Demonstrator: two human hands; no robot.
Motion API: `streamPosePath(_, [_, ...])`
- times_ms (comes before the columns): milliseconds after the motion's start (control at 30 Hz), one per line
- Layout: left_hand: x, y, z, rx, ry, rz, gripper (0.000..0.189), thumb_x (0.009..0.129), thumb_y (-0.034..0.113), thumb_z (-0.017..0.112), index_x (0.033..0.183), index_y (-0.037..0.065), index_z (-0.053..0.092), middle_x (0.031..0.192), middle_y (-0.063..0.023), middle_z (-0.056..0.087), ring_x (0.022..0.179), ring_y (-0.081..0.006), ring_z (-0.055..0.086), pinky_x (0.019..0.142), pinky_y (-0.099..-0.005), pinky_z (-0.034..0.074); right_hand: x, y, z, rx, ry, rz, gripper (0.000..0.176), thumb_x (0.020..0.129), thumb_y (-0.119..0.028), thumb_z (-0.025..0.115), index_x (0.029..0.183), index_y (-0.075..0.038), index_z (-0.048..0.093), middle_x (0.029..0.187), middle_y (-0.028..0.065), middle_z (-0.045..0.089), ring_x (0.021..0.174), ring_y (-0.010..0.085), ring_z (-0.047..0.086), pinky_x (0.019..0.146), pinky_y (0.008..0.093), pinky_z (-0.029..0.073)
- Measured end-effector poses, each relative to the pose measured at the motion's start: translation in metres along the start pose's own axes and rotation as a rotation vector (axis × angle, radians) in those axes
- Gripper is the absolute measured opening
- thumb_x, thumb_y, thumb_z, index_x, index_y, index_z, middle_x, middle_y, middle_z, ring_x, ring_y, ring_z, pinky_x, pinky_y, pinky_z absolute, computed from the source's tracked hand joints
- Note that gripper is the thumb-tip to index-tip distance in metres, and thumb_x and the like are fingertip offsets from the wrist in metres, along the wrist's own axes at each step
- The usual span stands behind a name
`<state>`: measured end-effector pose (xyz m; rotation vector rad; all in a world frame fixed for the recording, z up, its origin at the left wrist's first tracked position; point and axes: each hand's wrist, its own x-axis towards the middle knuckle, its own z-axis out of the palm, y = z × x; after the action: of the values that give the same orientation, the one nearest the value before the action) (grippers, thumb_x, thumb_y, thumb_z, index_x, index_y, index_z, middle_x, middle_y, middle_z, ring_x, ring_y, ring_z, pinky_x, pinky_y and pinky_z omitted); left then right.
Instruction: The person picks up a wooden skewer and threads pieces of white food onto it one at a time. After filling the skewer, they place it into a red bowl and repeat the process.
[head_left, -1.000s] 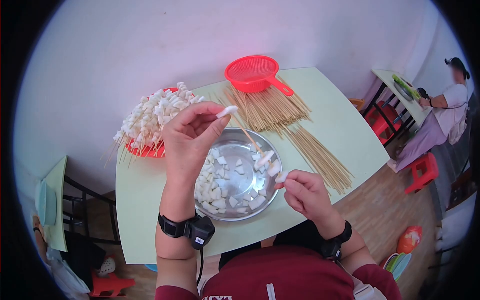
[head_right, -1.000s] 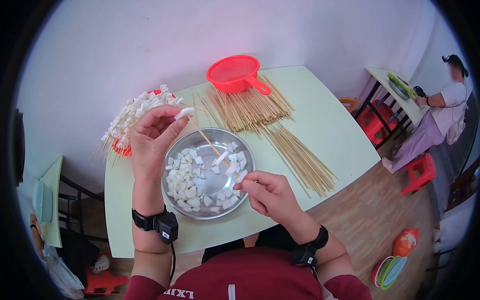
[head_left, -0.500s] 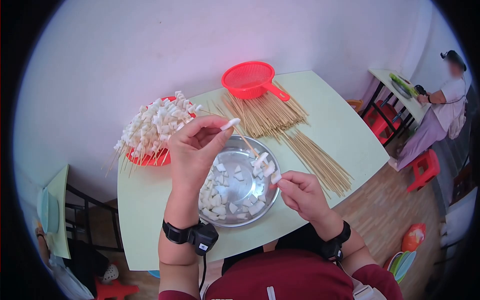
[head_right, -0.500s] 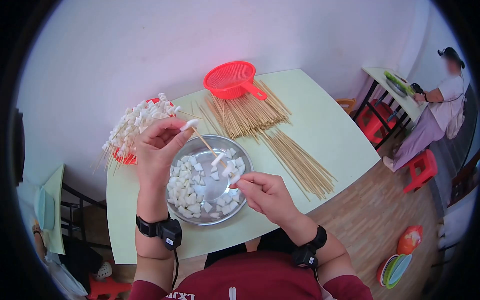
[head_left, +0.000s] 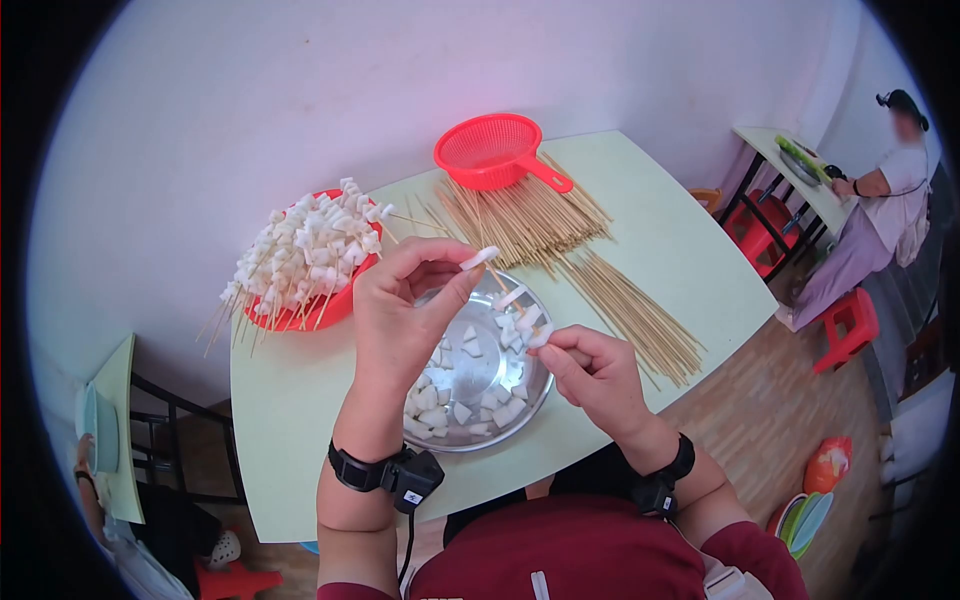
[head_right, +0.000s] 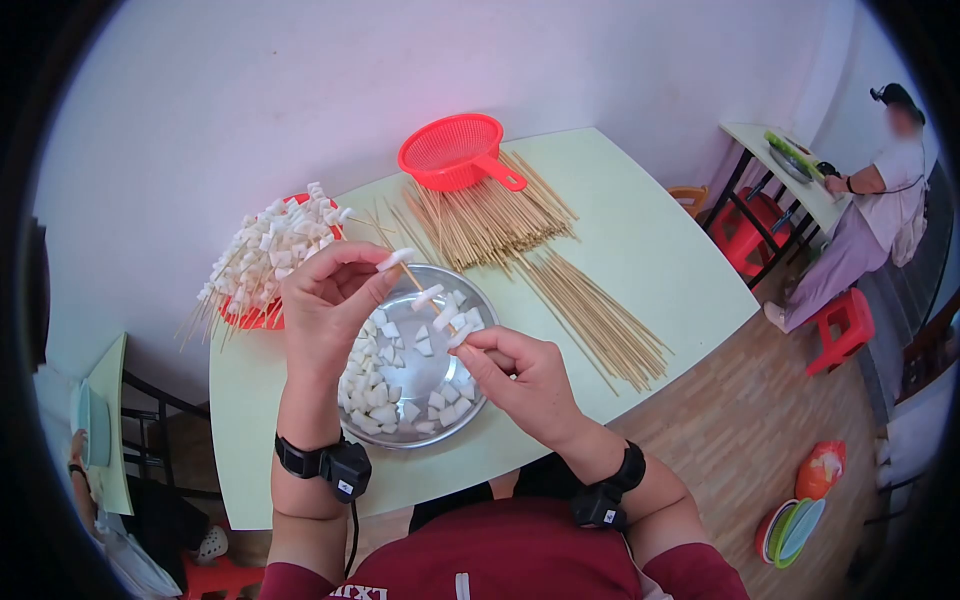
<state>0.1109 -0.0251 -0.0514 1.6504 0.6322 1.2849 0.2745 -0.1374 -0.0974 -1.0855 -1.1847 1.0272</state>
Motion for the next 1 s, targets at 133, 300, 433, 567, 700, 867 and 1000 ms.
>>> streamPosePath(133, [-0.001,0.0,0.001,-0.008,0.001,-0.036,0.016,0.077,-0.004,0.068,0.092,-0.001,0.064,0.089,-0.0064,0.064,0.083,-0.0127,0.063,0.079,-0.0253,0.052,0.001,-0.003,-0.004,0.167,-0.062,0.117,0.02,0.092,-0.015,0.055,0.098,0.002,0.062,0.055,-0.005,0.045,0.046,0.0009,0.036,0.042,0.0181,0.025])
streamPosePath(300, [-0.003,0.001,0.009,0.037,-0.022,0.009,0.017,0.076,-0.006,0.069,0.091,-0.003,0.063,0.085,-0.0061,0.064,0.079,-0.012,0.063,0.072,-0.0223,0.051,0.004,0.002,-0.005,0.315,-0.106,0.113,0.02,0.093,-0.014,0.054,0.1,0.003,0.062,0.056,-0.0047,0.045,0.046,0.0007,0.035,0.042,0.0177,0.024])
streamPosePath(433, [-0.004,0.0,0.009,0.018,-0.028,-0.005,0.016,0.076,-0.006,0.069,0.091,-0.003,0.063,0.086,-0.0059,0.064,0.08,-0.012,0.063,0.074,-0.023,0.051,0.004,0.0,-0.004,0.22,-0.08,0.062,0.02,0.092,-0.014,0.054,0.1,0.003,0.062,0.058,-0.0047,0.046,0.047,0.0008,0.036,0.042,0.0177,0.026])
streamPosePath(567, [-0.004,-0.006,0.011,0.045,-0.035,0.042,0.018,0.076,-0.005,0.068,0.093,-0.002,0.063,0.089,-0.0062,0.064,0.083,-0.0125,0.063,0.077,-0.0248,0.052,0.003,0.002,-0.004,0.131,-0.025,0.041,0.019,0.092,-0.014,0.055,0.101,0.002,0.062,0.06,-0.0043,0.048,0.047,0.0007,0.037,0.042,0.0177,0.026])
streamPosePath(700, [-0.002,-0.006,0.008,0.095,-0.144,0.009,0.023,0.077,-0.004,0.067,0.099,-0.001,0.062,0.093,-0.0063,0.064,0.084,-0.0124,0.063,0.079,-0.0251,0.052,0.003,0.007,-0.007,0.126,0.032,0.07,0.019,0.092,-0.013,0.055,0.1,0.002,0.062,0.059,-0.0045,0.047,0.047,0.0003,0.036,0.042,0.0176,0.026])
streamPosePath(867, [0.002,-0.005,-0.016,0.254,-0.211,0.036,0.02,0.079,0.002,0.068,0.097,0.001,0.062,0.091,-0.0048,0.063,0.086,-0.0133,0.062,0.077,-0.0262,0.051,-0.008,0.038,-0.024,0.226,0.098,0.111,0.019,0.092,-0.014,0.054,0.097,0.002,0.062,0.054,-0.0056,0.044,0.043,0.0003,0.034,0.04,0.0177,0.024])
streamPosePath(1000, [0.003,-0.001,-0.034,0.368,-0.373,-0.028,0.012,0.08,0.005,0.066,0.09,0.0,0.062,0.091,-0.0056,0.063,0.083,-0.0125,0.061,0.075,-0.0259,0.049,-0.017,0.058,-0.046,0.301,0.076,0.214,0.019,0.092,-0.014,0.054,0.094,0.002,0.063,0.053,-0.0056,0.045,0.041,0.0007,0.033,0.038,0.0171,0.022])
